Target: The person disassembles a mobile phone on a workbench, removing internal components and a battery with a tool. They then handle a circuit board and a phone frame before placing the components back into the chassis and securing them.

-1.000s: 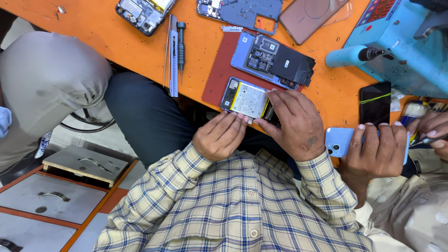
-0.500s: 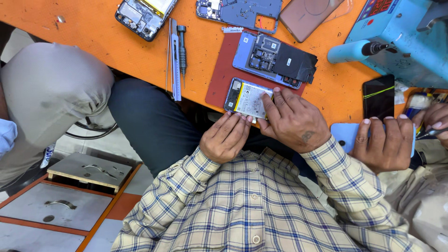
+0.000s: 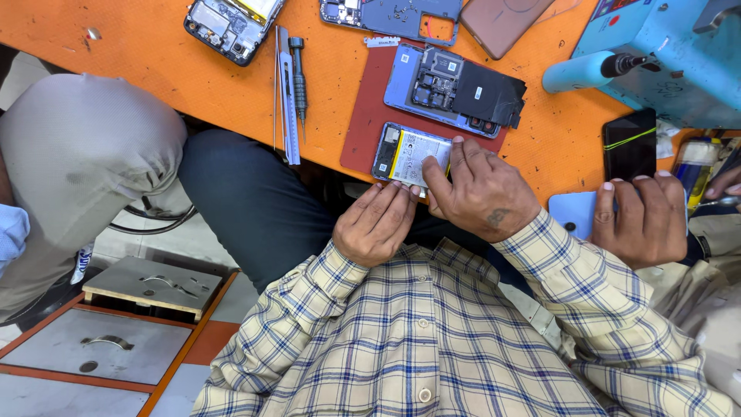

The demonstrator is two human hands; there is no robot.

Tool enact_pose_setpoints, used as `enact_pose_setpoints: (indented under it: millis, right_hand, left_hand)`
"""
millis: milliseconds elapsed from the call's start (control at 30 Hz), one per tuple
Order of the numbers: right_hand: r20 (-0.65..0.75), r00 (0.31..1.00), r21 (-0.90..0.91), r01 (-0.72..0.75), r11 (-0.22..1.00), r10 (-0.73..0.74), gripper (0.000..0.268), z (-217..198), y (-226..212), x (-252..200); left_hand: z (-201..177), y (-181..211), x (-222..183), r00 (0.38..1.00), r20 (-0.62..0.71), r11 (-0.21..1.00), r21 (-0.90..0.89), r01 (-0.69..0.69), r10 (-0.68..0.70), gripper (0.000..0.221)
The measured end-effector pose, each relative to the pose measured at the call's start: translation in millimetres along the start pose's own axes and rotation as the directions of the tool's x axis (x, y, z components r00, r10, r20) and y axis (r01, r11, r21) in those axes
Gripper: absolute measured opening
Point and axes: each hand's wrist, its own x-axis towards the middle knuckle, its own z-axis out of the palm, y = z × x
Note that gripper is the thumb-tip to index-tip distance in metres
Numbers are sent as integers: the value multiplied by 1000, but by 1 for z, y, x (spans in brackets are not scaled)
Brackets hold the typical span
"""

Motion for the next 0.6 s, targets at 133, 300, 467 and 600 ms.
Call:
enact_pose_setpoints:
  millis: [133, 300, 467, 600]
  right_hand:
    - [2, 1000, -48, 18, 999, -18, 35, 2, -3, 0]
    - [-25, 999, 26, -22, 999, 22, 38, -4, 3, -6]
    - [-15, 972, 372, -211, 904, 233, 65, -12, 5, -16]
    - [-43, 958, 427, -238, 872, 283, 76, -13, 0, -19]
  left_hand:
    - [1, -1, 0, 1000, -9, 1000, -3, -2, 2, 21]
    - [-7, -3, 7, 1000, -16, 1000, -29, -3, 2, 24]
    - [-20, -10, 19, 994, 84, 965, -244, 94, -76, 28]
    - [-26, -12, 33, 964, 144, 871, -415, 262, -221, 25]
